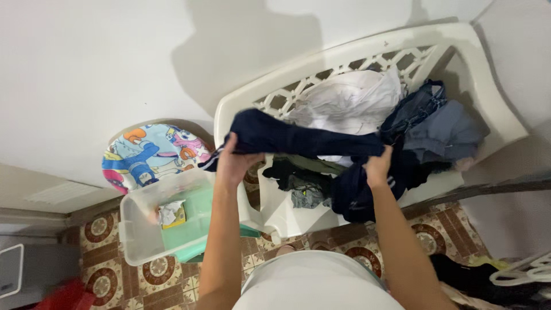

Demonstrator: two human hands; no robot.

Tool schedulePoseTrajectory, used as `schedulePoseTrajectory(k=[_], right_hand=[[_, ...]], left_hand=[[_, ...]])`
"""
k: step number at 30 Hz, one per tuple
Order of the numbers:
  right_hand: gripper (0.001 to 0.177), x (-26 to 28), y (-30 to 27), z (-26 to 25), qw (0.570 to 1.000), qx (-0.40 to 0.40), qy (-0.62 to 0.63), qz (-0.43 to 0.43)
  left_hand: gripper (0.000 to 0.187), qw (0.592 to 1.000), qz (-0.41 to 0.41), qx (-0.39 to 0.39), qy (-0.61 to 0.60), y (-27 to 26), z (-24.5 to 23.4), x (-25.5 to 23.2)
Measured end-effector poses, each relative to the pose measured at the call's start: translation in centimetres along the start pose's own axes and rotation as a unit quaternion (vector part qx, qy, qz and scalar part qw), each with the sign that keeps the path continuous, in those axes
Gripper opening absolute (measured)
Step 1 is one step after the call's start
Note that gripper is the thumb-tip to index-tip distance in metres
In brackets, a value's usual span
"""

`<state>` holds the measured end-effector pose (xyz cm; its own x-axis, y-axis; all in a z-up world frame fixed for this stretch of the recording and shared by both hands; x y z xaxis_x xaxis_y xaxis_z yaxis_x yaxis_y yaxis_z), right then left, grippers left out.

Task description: The person picks up various garments from a white plastic chair, places them onto hangers, and hangs them on a metal clothing rack. The person handles a pink garment, a navy blue star-patterned garment, a white t-shirt, and a dark jacket.

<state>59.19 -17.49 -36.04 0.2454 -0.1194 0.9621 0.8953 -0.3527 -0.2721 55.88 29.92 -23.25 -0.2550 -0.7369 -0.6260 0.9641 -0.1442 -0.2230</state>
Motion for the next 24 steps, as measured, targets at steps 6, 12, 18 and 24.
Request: schedulePoseTrajectory(k=[6, 12, 18, 24], right_hand=[[0.036, 9.8, -2.5, 1.4, 0.901, 0.13, 0.41, -0.048], [0.025, 19.9, -7.8, 3.8, 0.784, 0.304, 0.535, -0.078], [0.041, 31.5, -17.9, 3.8, 0.842, 0.007, -0.303, -0.446], [0.046, 34.9, -24.0, 5.9, 0.746, -0.03, -0.367, -0.555]], left_hand=[[0.054, 0.795, -0.384, -0.021, 0.469, -0.9, -7.1, 10.6], [0.055, 0.757, -0.049, 0.092, 0.645, 3.6, -1.4, 11.4], [0.105, 0.796, 0.307, 0.121, 0.508, 1.2, 10.0, 2.7], [0.072, 0.782, 0.341, 0.208, 0.478, -3.2, 15.0, -3.5]])
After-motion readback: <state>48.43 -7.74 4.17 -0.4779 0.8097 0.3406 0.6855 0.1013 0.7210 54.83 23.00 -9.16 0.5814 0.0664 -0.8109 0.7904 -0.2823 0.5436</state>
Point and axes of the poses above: each hand's wrist, its own y-axis towards the middle knuckle, its own z-axis out of the palm, x = y × z, the point moved 8 cm from there along y, towards the middle knuckle, and after that the axes turned 8 degrees about x, right-handed, at the moved point
